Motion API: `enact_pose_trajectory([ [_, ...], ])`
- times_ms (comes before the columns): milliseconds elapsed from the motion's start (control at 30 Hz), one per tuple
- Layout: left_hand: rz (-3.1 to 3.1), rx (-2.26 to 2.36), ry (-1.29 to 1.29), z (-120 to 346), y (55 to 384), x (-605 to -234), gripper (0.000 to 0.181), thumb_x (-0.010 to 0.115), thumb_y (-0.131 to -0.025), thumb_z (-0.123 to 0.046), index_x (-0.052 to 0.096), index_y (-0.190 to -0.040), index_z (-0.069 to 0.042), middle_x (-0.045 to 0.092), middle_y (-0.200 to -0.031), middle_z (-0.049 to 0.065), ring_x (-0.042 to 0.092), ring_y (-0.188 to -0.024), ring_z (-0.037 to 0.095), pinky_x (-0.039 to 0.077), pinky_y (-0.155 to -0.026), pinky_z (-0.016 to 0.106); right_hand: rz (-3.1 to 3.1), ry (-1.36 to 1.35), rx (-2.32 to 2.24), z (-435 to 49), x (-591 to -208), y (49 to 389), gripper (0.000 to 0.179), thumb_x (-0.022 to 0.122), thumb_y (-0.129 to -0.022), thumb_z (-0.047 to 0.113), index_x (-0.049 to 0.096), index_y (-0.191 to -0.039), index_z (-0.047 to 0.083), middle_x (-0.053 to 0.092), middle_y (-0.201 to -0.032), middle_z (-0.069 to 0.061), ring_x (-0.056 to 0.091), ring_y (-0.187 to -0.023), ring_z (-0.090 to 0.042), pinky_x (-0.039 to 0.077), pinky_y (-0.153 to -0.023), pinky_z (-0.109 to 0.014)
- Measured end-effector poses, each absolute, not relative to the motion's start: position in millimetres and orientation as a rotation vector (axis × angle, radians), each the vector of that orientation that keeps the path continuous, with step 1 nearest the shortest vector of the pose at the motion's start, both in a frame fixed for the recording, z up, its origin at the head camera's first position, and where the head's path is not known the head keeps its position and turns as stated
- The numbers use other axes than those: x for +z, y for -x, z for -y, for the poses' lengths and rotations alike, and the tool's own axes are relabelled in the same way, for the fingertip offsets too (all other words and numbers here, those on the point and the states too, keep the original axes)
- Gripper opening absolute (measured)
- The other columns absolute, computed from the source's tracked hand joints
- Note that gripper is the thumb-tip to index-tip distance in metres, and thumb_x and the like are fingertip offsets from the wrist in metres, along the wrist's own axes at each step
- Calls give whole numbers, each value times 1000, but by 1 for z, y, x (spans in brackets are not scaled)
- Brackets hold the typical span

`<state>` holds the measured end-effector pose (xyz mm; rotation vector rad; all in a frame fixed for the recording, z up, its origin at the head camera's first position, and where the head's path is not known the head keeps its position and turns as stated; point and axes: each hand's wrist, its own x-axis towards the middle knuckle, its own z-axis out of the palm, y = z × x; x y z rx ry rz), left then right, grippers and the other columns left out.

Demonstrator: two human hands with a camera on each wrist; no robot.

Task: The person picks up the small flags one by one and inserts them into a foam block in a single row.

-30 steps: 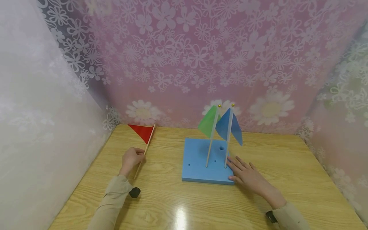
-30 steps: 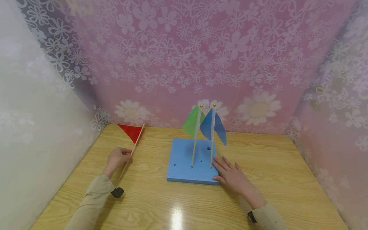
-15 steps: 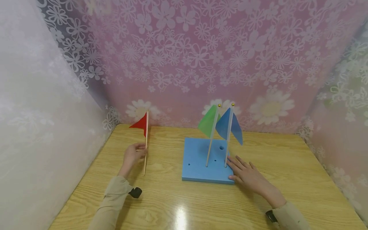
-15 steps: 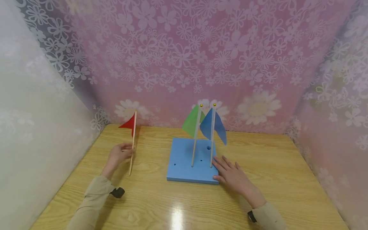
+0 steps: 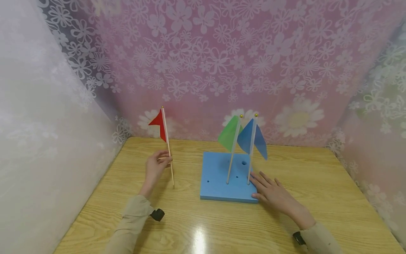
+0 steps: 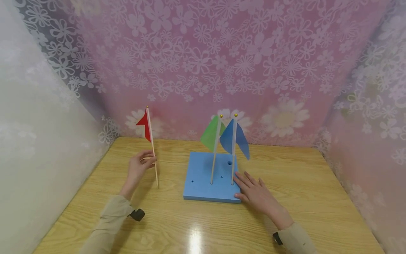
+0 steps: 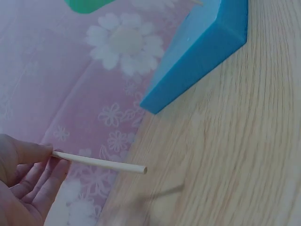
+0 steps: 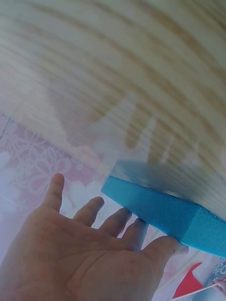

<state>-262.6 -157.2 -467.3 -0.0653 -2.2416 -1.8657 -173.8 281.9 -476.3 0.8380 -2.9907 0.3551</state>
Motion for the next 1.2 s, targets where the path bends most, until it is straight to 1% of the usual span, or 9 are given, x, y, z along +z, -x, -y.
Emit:
enact_pose_trajectory([
  [100,2184,-1892,124,146,263,-464,34,72,-92,3,64,-125,8,66,-115,29,74,-92,24,63,-76,34,2990,-835,351,-282,-476,173,64,56,-103,41,41,-155,7,35,-161,-16,31,-147,-45,28,-107,-77],
  [200,2135,-1920,181,133,263,-460,35,73,-92,0,64,-124,9,66,-114,29,73,-91,24,63,-75,33,2986,-834,343,-282,-477,173,64,56,-103,41,41,-155,7,36,-161,-16,31,-147,-45,28,-108,-77],
  [333,2088,-1932,264,114,261,-455,33,74,-91,-2,65,-122,5,66,-115,29,72,-95,36,63,-75,33,2984,-837,341,-282,-477,174,64,56,-103,41,41,-155,7,36,-161,-15,32,-147,-44,29,-107,-77],
  [433,2061,-1929,326,98,260,-453,32,73,-91,1,65,-122,4,65,-115,30,69,-97,46,63,-76,39,2990,-838,343,-282,-477,174,64,55,-103,42,40,-156,8,35,-162,-15,31,-147,-44,28,-107,-77],
  [533,2043,-1926,394,81,259,-453,32,70,-91,7,63,-121,9,64,-113,32,67,-97,52,62,-77,47,2985,-842,346,-283,-478,174,64,55,-103,42,41,-155,8,35,-161,-15,31,-147,-44,29,-106,-78],
  [633,2029,-1928,458,66,258,-456,31,69,-90,11,60,-120,14,64,-111,35,66,-95,54,61,-76,51,2981,-842,361,-283,-479,174,64,56,-103,42,41,-156,8,35,-161,-15,31,-146,-45,28,-106,-78],
  [733,2010,-1949,499,53,257,-461,30,69,-89,13,60,-118,14,65,-109,34,67,-92,52,62,-75,48,2977,-842,371,-283,-481,175,65,56,-103,42,40,-156,8,35,-161,-16,31,-146,-46,27,-107,-79],
  [967,1956,-1977,519,40,254,-465,26,73,-89,6,65,-115,6,69,-104,25,70,-88,43,64,-73,33,2964,-842,362,-283,-482,175,64,57,-103,41,41,-155,8,36,-161,-16,32,-146,-46,28,-107,-78],
  [1200,1994,-1932,507,41,251,-469,27,74,-90,3,66,-116,0,69,-105,23,71,-90,43,63,-74,33,2967,-844,326,-281,-478,174,63,58,-102,40,43,-154,7,36,-161,-14,33,-146,-44,29,-106,-78],
])
